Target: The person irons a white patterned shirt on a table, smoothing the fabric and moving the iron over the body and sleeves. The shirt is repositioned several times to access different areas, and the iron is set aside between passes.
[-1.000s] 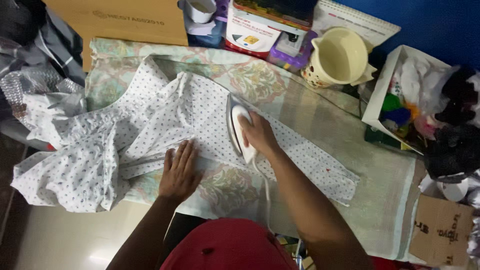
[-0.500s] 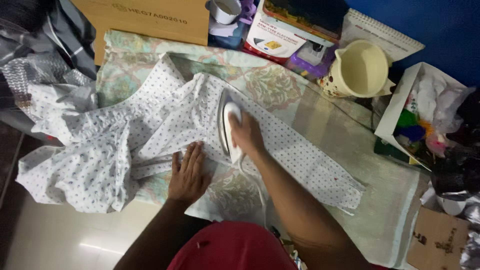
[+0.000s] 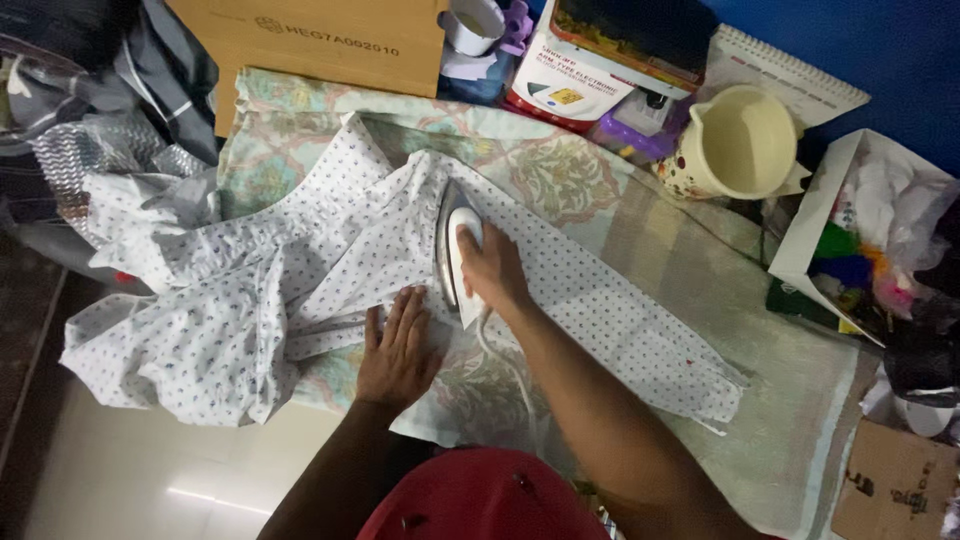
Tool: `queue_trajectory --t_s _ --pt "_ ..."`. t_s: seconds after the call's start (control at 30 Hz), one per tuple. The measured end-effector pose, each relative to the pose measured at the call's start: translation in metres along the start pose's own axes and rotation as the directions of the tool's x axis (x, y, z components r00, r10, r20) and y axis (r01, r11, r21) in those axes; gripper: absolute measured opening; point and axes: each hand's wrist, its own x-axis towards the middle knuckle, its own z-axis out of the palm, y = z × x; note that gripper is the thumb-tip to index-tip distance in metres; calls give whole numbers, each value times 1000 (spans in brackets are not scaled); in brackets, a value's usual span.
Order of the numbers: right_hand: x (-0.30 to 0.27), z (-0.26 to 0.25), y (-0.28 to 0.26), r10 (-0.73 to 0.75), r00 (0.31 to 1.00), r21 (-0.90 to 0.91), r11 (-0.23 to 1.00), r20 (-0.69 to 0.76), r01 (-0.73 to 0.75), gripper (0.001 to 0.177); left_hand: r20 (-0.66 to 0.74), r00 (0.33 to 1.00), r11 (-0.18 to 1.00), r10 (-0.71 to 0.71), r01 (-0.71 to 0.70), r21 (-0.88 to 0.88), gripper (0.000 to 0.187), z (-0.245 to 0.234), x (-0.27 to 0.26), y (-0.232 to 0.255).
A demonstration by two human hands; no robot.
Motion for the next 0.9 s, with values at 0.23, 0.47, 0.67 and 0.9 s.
queue_trajectory --t_s 0.23,0.47,0.67,0.9 --pt "8 0 9 -39 999 -132 991 -29 35 44 -49 999 999 18 -20 -33 67 2 -9 3" --pt "11 -5 -3 -16 1000 -49 999 -10 15 48 -14 1000 998 2 -3 -59 69 8 -4 -1" --pt "13 -19 -12 62 996 -158 986 69 -50 42 -62 997 999 34 -36 -29 68 6 2 -8" --pt "17 -10 1 3 1000 -77 997 -15 -5 52 -15 1000 999 6 -7 -48 66 2 -6 2"
